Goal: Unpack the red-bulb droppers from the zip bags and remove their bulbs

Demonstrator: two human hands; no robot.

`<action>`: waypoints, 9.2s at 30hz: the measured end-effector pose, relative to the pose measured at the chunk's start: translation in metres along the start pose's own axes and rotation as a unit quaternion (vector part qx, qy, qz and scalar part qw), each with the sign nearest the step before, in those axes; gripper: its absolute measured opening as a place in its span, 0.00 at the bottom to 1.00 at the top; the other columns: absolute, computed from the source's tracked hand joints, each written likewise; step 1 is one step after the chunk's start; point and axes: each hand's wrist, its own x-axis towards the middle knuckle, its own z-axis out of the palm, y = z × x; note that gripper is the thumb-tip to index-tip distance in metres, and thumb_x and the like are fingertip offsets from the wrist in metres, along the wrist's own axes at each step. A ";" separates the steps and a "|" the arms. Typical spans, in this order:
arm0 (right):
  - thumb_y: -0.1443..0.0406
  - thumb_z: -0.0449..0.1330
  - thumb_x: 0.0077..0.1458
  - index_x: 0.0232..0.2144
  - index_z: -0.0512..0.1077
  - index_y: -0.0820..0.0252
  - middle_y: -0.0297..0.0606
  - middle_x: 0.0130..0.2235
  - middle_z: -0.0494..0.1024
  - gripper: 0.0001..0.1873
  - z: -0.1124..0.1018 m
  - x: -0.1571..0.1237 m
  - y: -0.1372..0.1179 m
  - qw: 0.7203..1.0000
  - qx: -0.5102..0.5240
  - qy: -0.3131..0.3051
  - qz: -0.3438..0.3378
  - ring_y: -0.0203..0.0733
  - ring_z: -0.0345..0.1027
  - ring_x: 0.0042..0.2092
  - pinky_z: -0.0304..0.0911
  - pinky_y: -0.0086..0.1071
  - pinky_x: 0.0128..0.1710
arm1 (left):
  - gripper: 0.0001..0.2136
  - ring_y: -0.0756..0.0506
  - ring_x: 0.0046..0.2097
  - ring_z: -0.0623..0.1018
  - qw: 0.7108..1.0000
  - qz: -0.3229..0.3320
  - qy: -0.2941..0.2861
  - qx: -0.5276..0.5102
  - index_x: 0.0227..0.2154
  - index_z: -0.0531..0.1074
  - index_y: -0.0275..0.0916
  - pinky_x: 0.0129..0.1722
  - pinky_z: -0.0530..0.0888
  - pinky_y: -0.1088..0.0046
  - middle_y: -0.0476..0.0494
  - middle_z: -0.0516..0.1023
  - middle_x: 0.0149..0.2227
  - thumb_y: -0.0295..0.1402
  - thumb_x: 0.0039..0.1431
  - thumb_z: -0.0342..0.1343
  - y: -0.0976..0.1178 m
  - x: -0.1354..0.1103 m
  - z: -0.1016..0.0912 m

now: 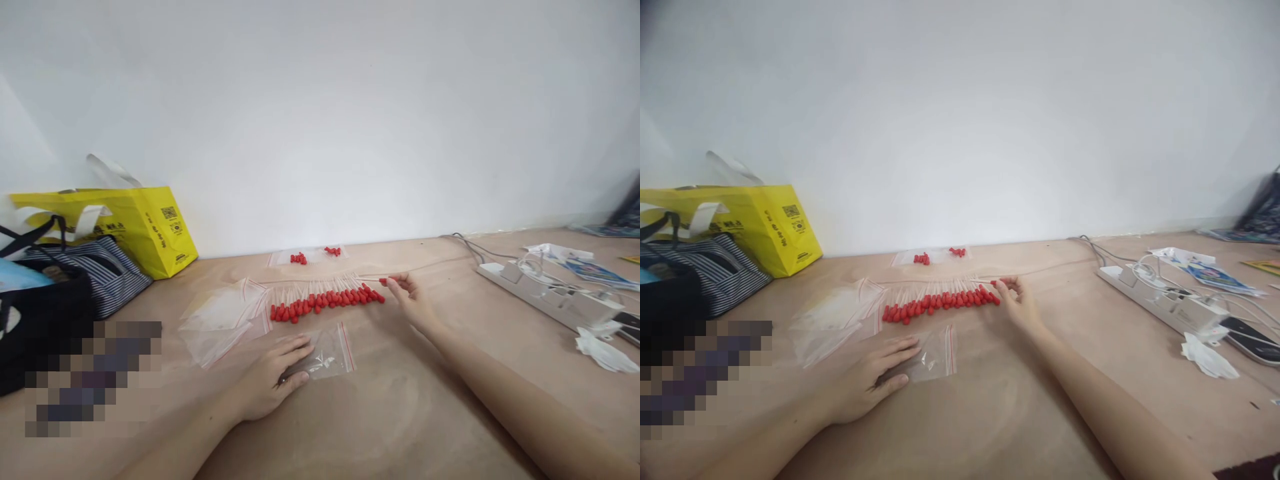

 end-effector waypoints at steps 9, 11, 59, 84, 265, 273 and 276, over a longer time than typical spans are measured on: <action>0.62 0.51 0.53 0.31 0.68 0.58 0.38 0.33 0.75 0.08 0.057 -0.004 -0.009 0.917 -0.342 -0.067 -0.192 0.42 0.63 0.40 0.44 0.40 0.49 | 0.19 0.42 0.57 0.60 1.000 0.013 0.009 -0.014 0.52 0.60 0.47 0.54 0.59 0.56 0.45 0.59 0.57 0.39 0.57 0.46 0.000 -0.001 0.000; 0.62 0.51 0.53 0.31 0.68 0.58 0.38 0.32 0.75 0.08 0.061 -0.001 -0.006 0.905 -0.375 -0.072 -0.186 0.42 0.62 0.41 0.42 0.41 0.49 | 0.19 0.42 0.57 0.59 1.000 0.013 0.007 -0.017 0.52 0.60 0.47 0.54 0.59 0.56 0.45 0.59 0.57 0.39 0.57 0.45 -0.001 0.000 0.001; 0.65 0.55 0.47 0.25 0.68 0.57 0.32 0.26 0.73 0.03 0.061 -0.054 -0.024 0.942 -0.217 -0.256 -0.011 0.36 0.63 0.31 0.55 0.31 0.32 | 0.07 0.41 0.45 0.70 0.881 -0.292 0.369 -0.045 0.27 0.68 0.37 0.50 0.62 0.60 0.49 0.71 0.31 0.34 0.44 0.54 -0.133 -0.021 -0.089; 0.52 0.52 0.51 0.50 0.63 0.55 0.41 0.52 0.66 0.26 0.034 -0.037 -0.022 0.830 -0.280 -0.426 -0.225 0.45 0.58 0.51 0.51 0.41 0.49 | 0.16 0.45 0.52 0.67 0.988 0.107 0.075 0.079 0.49 0.63 0.46 0.49 0.67 0.65 0.46 0.66 0.52 0.36 0.57 0.47 -0.028 -0.013 0.002; 0.66 0.52 0.55 0.42 0.68 0.52 0.32 0.36 0.76 0.12 0.051 -0.044 -0.020 0.842 -0.268 -0.150 -0.444 0.38 0.64 0.43 0.46 0.43 0.52 | 0.09 0.50 0.34 0.71 0.905 0.260 0.338 -0.002 0.38 0.68 0.39 0.33 0.71 0.73 0.44 0.71 0.32 0.23 0.56 0.48 -0.010 0.039 0.013; 0.67 0.50 0.55 0.38 0.70 0.56 0.33 0.27 0.74 0.11 0.055 -0.045 -0.020 0.819 -0.327 -0.159 -0.444 0.37 0.64 0.35 0.45 0.46 0.52 | 0.10 0.48 0.36 0.71 0.911 0.278 0.302 0.049 0.40 0.68 0.40 0.36 0.71 0.70 0.44 0.73 0.33 0.25 0.56 0.48 -0.011 0.035 0.014; 0.67 0.49 0.55 0.35 0.71 0.55 0.33 0.26 0.73 0.10 0.055 -0.046 -0.019 0.813 -0.345 -0.169 -0.438 0.37 0.64 0.34 0.43 0.47 0.53 | 0.11 0.45 0.41 0.71 0.918 0.232 0.298 0.119 0.42 0.68 0.39 0.41 0.69 0.64 0.42 0.74 0.37 0.28 0.55 0.51 -0.008 0.036 0.015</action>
